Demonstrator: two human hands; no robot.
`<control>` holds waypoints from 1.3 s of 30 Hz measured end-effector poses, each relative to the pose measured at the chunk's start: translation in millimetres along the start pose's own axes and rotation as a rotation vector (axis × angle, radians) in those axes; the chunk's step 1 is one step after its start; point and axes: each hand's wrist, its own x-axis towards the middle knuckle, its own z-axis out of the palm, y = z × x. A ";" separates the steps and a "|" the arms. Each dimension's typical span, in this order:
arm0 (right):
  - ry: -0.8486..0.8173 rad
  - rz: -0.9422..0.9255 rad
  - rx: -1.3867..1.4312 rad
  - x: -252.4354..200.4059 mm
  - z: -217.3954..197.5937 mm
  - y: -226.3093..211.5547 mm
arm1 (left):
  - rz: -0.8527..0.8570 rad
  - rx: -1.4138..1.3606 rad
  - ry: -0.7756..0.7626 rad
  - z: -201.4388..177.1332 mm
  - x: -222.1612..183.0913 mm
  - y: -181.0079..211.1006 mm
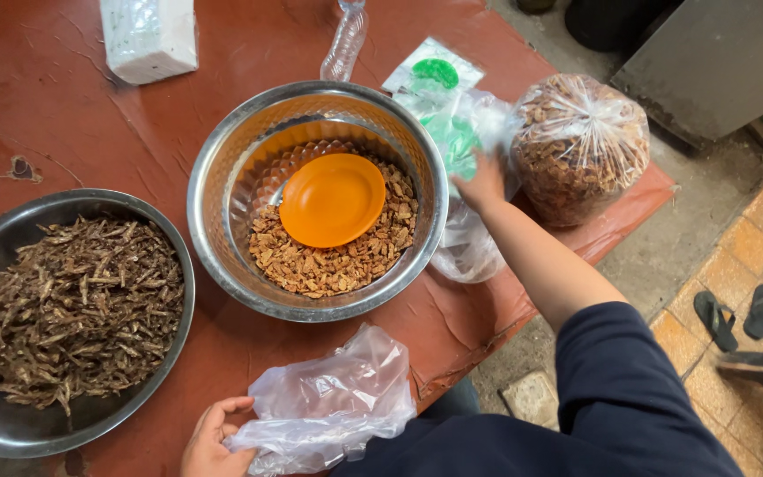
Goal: The person scoops dried fish from a metal bowl into a plastic bag using an orange scoop, then ties the bag. They repeat the process with a second type of dried fish from another bowl, filling and tying additional bags.
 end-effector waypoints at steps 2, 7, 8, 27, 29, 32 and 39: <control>-0.168 -0.224 -0.184 7.0 0.7 5.8 | 0.023 0.046 0.013 3.7 -0.8 16.9; -0.127 -0.190 0.194 2.1 -24.9 -18.4 | 0.029 -0.160 0.122 6.1 -15.8 46.8; -0.006 -0.220 0.377 -8.5 -34.5 -33.8 | 0.024 -0.247 0.140 5.2 -19.3 49.7; -0.940 -0.629 -0.056 -318.9 -2.1 -151.0 | 0.363 -0.960 -0.565 11.5 -30.1 127.3; -1.043 -0.715 -0.074 -314.9 -12.0 -141.8 | 0.539 -0.514 -0.480 -3.3 -18.5 123.0; -1.178 -0.747 -0.141 -319.6 -28.9 -141.1 | 0.684 0.128 -0.132 -3.4 -12.1 119.1; -1.277 -0.320 -0.222 -289.0 -54.3 -159.9 | 0.265 0.432 -0.057 31.3 -14.8 127.2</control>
